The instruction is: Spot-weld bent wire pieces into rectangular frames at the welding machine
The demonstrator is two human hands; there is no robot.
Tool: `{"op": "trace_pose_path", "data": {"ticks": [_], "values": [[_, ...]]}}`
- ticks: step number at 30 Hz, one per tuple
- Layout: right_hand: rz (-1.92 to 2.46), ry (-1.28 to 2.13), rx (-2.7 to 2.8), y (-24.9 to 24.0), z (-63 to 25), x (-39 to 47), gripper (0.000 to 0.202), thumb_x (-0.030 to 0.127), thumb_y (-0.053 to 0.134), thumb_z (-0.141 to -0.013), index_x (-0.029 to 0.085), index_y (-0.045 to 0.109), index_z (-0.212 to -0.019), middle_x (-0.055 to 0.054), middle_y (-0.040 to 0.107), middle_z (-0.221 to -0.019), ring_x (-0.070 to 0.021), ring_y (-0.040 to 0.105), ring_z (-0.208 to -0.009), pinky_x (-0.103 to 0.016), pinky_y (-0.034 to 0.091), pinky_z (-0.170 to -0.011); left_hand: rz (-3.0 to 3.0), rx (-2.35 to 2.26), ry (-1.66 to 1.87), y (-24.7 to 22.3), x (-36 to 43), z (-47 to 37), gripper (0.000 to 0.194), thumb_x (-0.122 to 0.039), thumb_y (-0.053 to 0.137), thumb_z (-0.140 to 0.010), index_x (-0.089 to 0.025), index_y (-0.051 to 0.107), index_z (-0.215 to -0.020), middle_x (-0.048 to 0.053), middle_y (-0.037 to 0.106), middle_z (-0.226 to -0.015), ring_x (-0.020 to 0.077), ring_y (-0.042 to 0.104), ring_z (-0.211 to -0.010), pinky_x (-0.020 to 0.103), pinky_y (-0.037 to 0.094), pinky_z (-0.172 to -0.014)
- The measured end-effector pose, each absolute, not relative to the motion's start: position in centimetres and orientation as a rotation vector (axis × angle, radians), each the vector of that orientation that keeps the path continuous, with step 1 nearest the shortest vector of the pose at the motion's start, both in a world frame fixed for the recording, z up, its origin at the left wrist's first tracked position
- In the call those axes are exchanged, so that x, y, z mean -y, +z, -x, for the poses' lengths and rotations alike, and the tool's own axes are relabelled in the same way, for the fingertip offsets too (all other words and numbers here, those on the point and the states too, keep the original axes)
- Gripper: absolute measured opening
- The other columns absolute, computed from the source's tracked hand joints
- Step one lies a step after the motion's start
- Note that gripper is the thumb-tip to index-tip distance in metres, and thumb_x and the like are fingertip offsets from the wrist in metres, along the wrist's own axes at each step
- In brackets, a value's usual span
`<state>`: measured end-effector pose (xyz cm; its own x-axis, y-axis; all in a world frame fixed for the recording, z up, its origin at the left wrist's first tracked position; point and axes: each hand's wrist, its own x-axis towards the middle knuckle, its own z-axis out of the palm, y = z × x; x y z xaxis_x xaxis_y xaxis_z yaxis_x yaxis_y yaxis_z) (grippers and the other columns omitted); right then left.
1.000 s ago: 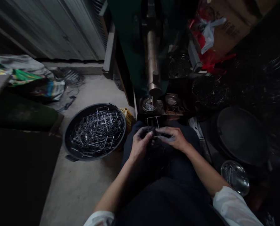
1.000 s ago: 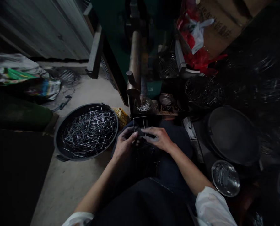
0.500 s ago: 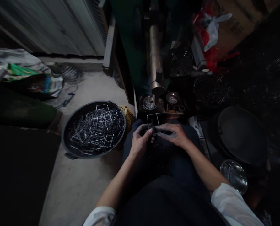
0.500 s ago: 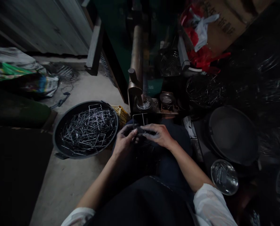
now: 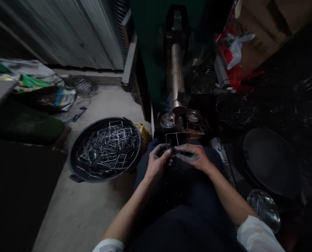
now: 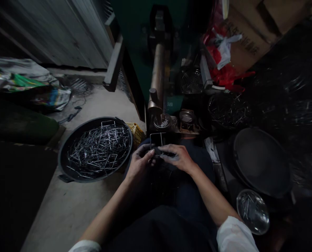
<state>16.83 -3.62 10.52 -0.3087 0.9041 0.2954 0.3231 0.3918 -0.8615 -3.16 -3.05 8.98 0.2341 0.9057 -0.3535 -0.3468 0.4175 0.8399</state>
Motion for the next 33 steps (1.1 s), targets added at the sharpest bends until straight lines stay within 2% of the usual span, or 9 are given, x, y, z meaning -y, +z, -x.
{"op": "trace_pose_path", "data": {"ticks": [12,18,33], "values": [[1.092,0.877,1.856,11.6,-17.2,2.0,0.033,0.029,0.074,-0.09,0.028,0.072,-0.123,-0.005,0.074,-0.117,-0.0224,0.071,-0.106,-0.035,0.057,-0.096,-0.684,-0.924,1.008,10.1,1.5,2.7,0.045,-0.042,0.083,-0.075,-0.018,0.062,-0.108,-0.003,0.061,-0.07,0.008,0.056,-0.05,0.017,0.045,-0.046],[1.057,0.863,1.873,12.5,-17.1,1.5,0.032,0.025,0.075,-0.089,0.028,0.073,-0.121,-0.004,0.075,-0.115,-0.0203,0.072,-0.105,-0.032,0.057,-0.095,-0.704,-0.913,1.023,9.9,1.0,2.6,0.045,-0.042,0.081,-0.077,-0.017,0.062,-0.109,-0.002,0.062,-0.068,0.0084,0.055,-0.049,0.018,0.044,-0.046],[1.093,0.864,1.894,12.5,-17.2,1.1,0.032,0.028,0.075,-0.089,0.029,0.073,-0.121,-0.003,0.075,-0.114,-0.0217,0.072,-0.104,-0.035,0.058,-0.095,-0.691,-0.91,1.022,10.5,0.8,2.7,0.048,-0.045,0.083,-0.073,-0.017,0.063,-0.107,-0.001,0.062,-0.066,0.0092,0.056,-0.048,0.019,0.044,-0.045]]}}
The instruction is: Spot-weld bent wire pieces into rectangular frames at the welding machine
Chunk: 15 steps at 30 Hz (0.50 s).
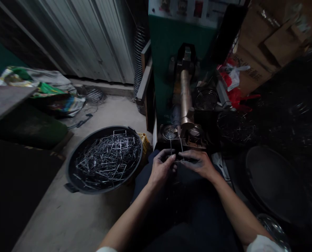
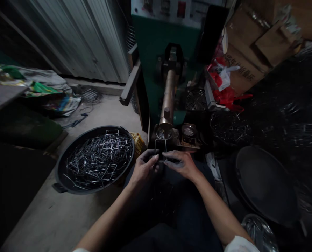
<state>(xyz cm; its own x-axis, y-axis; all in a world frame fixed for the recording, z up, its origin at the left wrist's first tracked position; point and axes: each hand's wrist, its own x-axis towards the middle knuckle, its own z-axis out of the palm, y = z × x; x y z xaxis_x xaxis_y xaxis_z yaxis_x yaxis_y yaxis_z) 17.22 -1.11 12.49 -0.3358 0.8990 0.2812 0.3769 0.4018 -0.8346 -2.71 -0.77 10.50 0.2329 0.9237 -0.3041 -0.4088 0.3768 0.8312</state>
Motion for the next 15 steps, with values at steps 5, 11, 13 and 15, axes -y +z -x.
{"op": "trace_pose_path", "data": {"ticks": [5,11,13,15], "values": [[1.097,0.862,1.894,12.4,-17.3,0.7,0.034,0.029,0.075,-0.089,0.029,0.073,-0.122,-0.004,0.074,-0.115,-0.0232,0.071,-0.106,-0.037,0.057,-0.096,-0.672,-0.899,1.046,10.3,0.3,2.4,0.048,-0.044,0.084,-0.072,-0.016,0.064,-0.106,-0.001,0.063,-0.066,0.0097,0.057,-0.048,0.019,0.045,-0.045],[1.082,0.949,1.832,12.5,-17.0,0.8,0.028,0.032,0.074,-0.09,0.027,0.073,-0.118,-0.005,0.075,-0.111,-0.0223,0.072,-0.1,-0.034,0.059,-0.088,-0.699,-0.908,1.07,10.2,0.5,2.3,0.044,-0.043,0.083,-0.073,-0.017,0.066,-0.103,-0.001,0.064,-0.068,0.0105,0.058,-0.049,0.02,0.047,-0.045],[1.124,0.895,1.834,12.3,-17.0,0.5,0.037,0.035,0.077,-0.087,0.027,0.07,-0.122,-0.005,0.074,-0.109,-0.0221,0.071,-0.099,-0.035,0.057,-0.089,-0.767,-0.933,1.076,10.5,0.1,2.4,0.041,-0.042,0.082,-0.074,-0.016,0.067,-0.101,-0.001,0.064,-0.067,0.0097,0.057,-0.049,0.021,0.048,-0.047],[1.209,0.807,1.772,12.0,-17.1,-0.3,0.039,0.039,0.082,-0.081,0.024,0.07,-0.115,-0.003,0.073,-0.097,-0.0207,0.069,-0.088,-0.033,0.056,-0.083,-0.803,-0.949,1.096,10.9,-0.8,2.5,0.039,-0.042,0.082,-0.074,-0.015,0.066,-0.097,0.0,0.065,-0.071,0.0092,0.057,-0.05,0.021,0.049,-0.048]]}}
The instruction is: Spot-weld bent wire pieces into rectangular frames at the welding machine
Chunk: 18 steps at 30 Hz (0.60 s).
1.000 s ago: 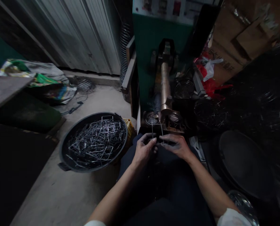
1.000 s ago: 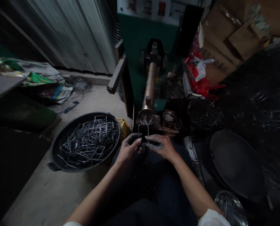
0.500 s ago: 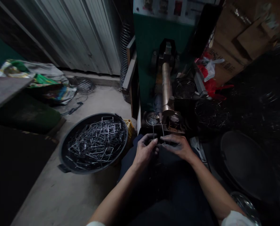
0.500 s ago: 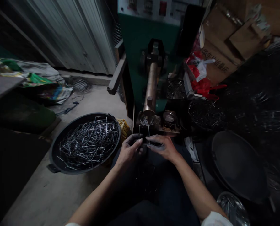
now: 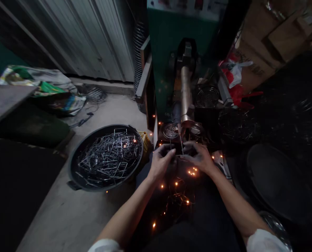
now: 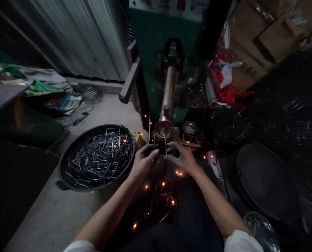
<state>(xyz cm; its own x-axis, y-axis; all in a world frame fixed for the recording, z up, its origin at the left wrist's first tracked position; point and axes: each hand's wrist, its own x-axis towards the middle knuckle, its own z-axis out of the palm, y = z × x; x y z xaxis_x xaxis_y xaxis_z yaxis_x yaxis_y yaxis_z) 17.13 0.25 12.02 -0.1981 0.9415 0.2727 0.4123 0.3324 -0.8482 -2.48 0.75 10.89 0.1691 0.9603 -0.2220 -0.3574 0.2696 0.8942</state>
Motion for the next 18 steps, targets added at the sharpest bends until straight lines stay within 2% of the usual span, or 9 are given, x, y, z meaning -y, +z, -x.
{"op": "trace_pose_path", "data": {"ticks": [2,4,8,18], "values": [[1.259,0.778,1.696,12.0,-17.3,-1.5,0.031,0.043,0.085,-0.077,0.02,0.07,-0.092,0.0,0.069,-0.079,-0.0178,0.065,-0.074,-0.029,0.053,-0.072,-0.814,-0.953,1.1,11.4,-2.2,2.4,0.041,-0.043,0.083,-0.071,-0.015,0.065,-0.096,0.001,0.066,-0.073,0.01,0.059,-0.051,0.021,0.049,-0.048],[1.246,0.861,1.643,12.2,-17.5,-2.8,0.034,0.048,0.082,-0.079,0.018,0.065,-0.076,0.0,0.064,-0.069,-0.016,0.061,-0.066,-0.026,0.051,-0.064,-0.844,-0.975,1.095,11.7,-4.0,2.2,0.044,-0.044,0.084,-0.07,-0.015,0.065,-0.097,0.002,0.067,-0.073,0.0106,0.059,-0.052,0.021,0.048,-0.046],[1.221,1.035,1.531,12.8,-17.9,-4.8,0.036,0.052,0.074,-0.083,0.017,0.069,-0.08,-0.001,0.067,-0.07,-0.0158,0.062,-0.064,-0.026,0.051,-0.06,-0.912,-0.99,1.121,11.6,-6.8,1.9,0.043,-0.045,0.083,-0.069,-0.015,0.067,-0.095,0.001,0.066,-0.072,0.0096,0.057,-0.05,0.02,0.045,-0.044],[1.202,1.011,1.44,12.2,-17.5,-5.5,0.031,0.047,0.074,-0.083,0.016,0.072,-0.081,-0.002,0.068,-0.07,-0.0155,0.063,-0.064,-0.025,0.052,-0.059,-0.979,-0.953,1.173,11.2,-8.3,1.7,0.041,-0.046,0.08,-0.073,-0.015,0.067,-0.095,-0.002,0.062,-0.063,0.0074,0.05,-0.046,0.018,0.035,-0.041]]}}
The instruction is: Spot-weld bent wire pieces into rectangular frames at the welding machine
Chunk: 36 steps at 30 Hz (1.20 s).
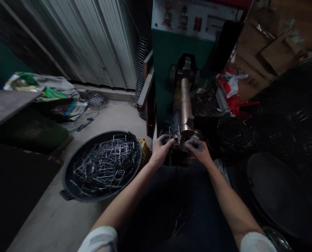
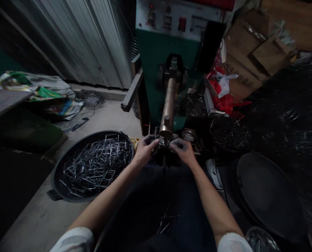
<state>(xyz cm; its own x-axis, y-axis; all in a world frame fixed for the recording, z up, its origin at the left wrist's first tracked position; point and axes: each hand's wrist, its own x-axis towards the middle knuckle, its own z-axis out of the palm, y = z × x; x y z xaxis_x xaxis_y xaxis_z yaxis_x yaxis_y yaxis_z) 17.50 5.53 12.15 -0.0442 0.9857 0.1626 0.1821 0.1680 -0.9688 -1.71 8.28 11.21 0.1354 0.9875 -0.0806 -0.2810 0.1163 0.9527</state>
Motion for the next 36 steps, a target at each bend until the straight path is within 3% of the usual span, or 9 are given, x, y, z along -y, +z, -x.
{"op": "trace_pose_path", "data": {"ticks": [11,19,21,23,26,28,31,36], "values": [[1.274,1.018,1.393,11.3,-18.8,-4.0,0.034,0.05,0.073,-0.084,0.017,0.07,-0.089,-0.002,0.068,-0.074,-0.0143,0.062,-0.062,-0.025,0.05,-0.06,-0.972,-1.001,1.21,11.5,-7.3,2.4,0.04,-0.045,0.08,-0.071,-0.016,0.063,-0.092,-0.003,0.061,-0.068,0.0083,0.053,-0.049,0.018,0.038,-0.044],[1.809,0.637,1.457,7.6,-30.3,6.8,0.031,0.049,0.068,-0.087,0.018,0.072,-0.092,-0.005,0.071,-0.085,-0.0215,0.067,-0.081,-0.034,0.051,-0.079,-0.879,-1.621,1.331,6.0,-3.7,17.4,0.044,-0.04,0.074,-0.074,-0.014,0.061,-0.107,0.0,0.062,-0.078,0.0123,0.059,-0.063,0.023,0.047,-0.056],[2.019,0.515,1.387,6.5,-34.6,10.2,0.028,0.046,0.067,-0.085,0.019,0.074,-0.092,-0.007,0.073,-0.086,-0.0243,0.068,-0.083,-0.036,0.051,-0.079,-0.892,-1.893,1.175,4.2,-3.5,22.0,0.042,-0.039,0.067,-0.084,-0.01,0.057,-0.112,0.001,0.061,-0.078,0.0138,0.06,-0.066,0.029,0.051,-0.065],[2.244,0.413,1.269,5.5,-38.5,13.3,0.022,0.038,0.069,-0.083,0.02,0.075,-0.093,-0.009,0.074,-0.089,-0.0263,0.07,-0.085,-0.037,0.052,-0.079,-1.013,-2.183,0.978,3.7,-3.1,24.8,0.051,-0.038,0.07,-0.084,-0.006,0.053,-0.12,0.005,0.064,-0.089,0.0206,0.064,-0.083,0.04,0.053,-0.083],[2.567,0.216,1.064,4.9,-42.5,16.8,0.016,0.028,0.072,-0.082,0.017,0.077,-0.093,-0.017,0.075,-0.092,-0.0293,0.071,-0.089,-0.039,0.051,-0.081,-1.44,-2.316,0.858,4.9,-1.5,23.3,0.058,-0.041,0.075,-0.08,-0.008,0.056,-0.123,0.013,0.064,-0.111,0.0316,0.058,-0.112,0.048,0.043,-0.102],[2.718,0.116,0.962,5.1,-43.5,18.7,0.019,0.026,0.073,-0.082,0.013,0.076,-0.096,-0.023,0.074,-0.097,-0.0318,0.071,-0.094,-0.041,0.051,-0.083,-1.904,-2.14,0.74,6.2,0.4,18.9,0.041,-0.045,0.064,-0.088,-0.011,0.065,-0.111,0.016,0.064,-0.11,0.0321,0.058,-0.11,0.045,0.044,-0.099],[2.832,0.032,0.834,5.8,-44.0,21.3,0.025,0.024,0.069,-0.085,0.01,0.074,-0.105,-0.023,0.073,-0.106,-0.0301,0.07,-0.102,-0.038,0.051,-0.088,-2.486,-1.568,0.27,7.7,3.8,11.0,0.037,-0.047,0.051,-0.095,-0.016,0.071,-0.094,0.015,0.063,-0.102,0.0328,0.056,-0.104,0.045,0.045,-0.092],[3.009,0.112,0.536,4.5,-46.5,27.3,0.027,0.026,0.063,-0.092,0.015,0.072,-0.115,-0.014,0.073,-0.113,-0.0232,0.069,-0.108,-0.028,0.051,-0.091,-2.816,-1.125,-0.394,7.2,6.0,4.7,0.033,-0.028,0.042,-0.094,-0.017,0.073,-0.093,0.017,0.063,-0.103,0.0365,0.055,-0.101,0.047,0.043,-0.08]]}}
